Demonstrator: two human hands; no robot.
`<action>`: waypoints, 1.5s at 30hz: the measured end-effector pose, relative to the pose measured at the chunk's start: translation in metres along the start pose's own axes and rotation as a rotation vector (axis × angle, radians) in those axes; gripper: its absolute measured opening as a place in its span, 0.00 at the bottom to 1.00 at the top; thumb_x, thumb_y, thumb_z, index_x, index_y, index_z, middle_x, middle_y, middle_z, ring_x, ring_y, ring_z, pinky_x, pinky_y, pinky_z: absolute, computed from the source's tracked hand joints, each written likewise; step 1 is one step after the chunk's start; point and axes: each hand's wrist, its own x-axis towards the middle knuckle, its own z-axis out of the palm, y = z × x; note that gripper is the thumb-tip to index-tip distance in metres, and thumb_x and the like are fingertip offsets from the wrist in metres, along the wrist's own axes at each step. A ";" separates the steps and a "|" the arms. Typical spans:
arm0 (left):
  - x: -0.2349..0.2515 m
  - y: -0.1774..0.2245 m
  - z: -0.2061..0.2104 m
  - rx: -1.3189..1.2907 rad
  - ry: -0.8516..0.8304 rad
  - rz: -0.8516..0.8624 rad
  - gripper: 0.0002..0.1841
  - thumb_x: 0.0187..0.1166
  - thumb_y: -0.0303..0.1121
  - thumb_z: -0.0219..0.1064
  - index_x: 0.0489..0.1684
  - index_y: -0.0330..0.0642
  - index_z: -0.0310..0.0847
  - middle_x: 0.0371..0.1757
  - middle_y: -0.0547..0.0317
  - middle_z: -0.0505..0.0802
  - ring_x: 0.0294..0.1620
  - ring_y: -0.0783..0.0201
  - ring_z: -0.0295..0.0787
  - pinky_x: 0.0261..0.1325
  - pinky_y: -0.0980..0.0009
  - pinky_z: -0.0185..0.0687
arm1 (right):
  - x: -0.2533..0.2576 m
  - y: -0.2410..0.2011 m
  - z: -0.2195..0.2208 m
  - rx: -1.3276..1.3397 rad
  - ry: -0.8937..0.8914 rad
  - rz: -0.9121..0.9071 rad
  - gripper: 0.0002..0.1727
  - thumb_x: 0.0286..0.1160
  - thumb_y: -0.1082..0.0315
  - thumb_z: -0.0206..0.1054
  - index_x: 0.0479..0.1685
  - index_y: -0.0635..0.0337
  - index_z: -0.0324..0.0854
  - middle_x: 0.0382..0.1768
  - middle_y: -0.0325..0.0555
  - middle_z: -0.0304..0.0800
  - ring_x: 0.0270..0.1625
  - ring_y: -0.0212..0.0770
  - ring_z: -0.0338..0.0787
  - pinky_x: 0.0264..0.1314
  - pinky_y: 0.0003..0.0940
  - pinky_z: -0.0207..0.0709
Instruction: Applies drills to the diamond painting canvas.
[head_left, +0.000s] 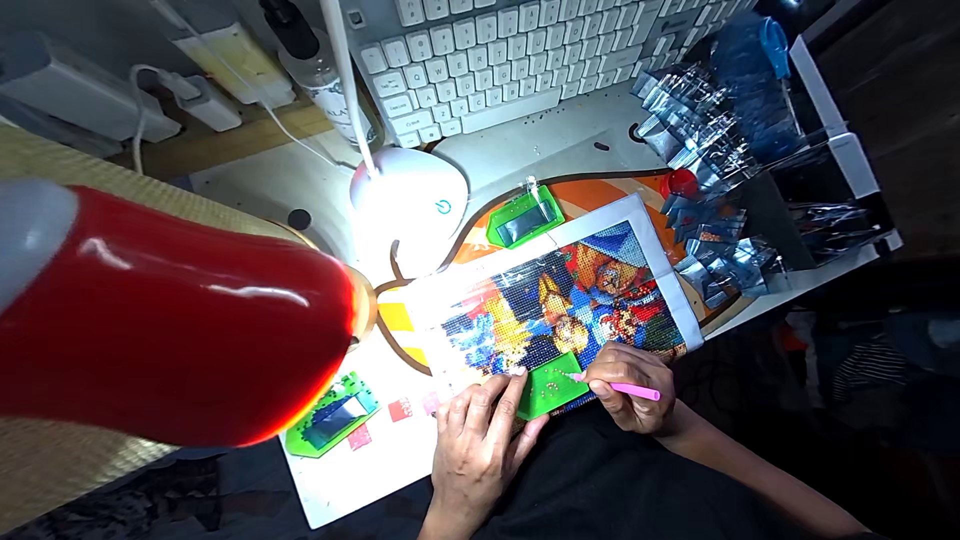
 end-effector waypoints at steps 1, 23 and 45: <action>0.001 0.000 0.000 0.001 0.000 0.001 0.33 0.61 0.63 0.77 0.68 0.64 0.89 0.65 0.67 0.90 0.63 0.64 0.84 0.65 0.63 0.76 | -0.001 0.001 0.001 -0.011 -0.006 -0.004 0.19 0.85 0.55 0.56 0.38 0.59 0.86 0.34 0.43 0.91 0.45 0.36 0.92 0.51 0.30 0.85; 0.003 0.002 0.000 -0.018 0.008 0.002 0.33 0.61 0.63 0.78 0.69 0.62 0.88 0.65 0.65 0.90 0.65 0.62 0.84 0.67 0.63 0.77 | 0.027 0.013 -0.004 -0.114 0.128 0.184 0.18 0.89 0.58 0.55 0.44 0.60 0.87 0.38 0.39 0.92 0.46 0.27 0.91 0.53 0.23 0.85; 0.004 0.004 0.000 -0.005 0.004 -0.003 0.34 0.62 0.64 0.77 0.69 0.63 0.88 0.65 0.67 0.90 0.63 0.63 0.85 0.65 0.62 0.76 | 0.008 0.006 -0.011 0.009 0.166 0.088 0.18 0.88 0.55 0.55 0.42 0.57 0.85 0.36 0.39 0.90 0.45 0.31 0.91 0.52 0.27 0.85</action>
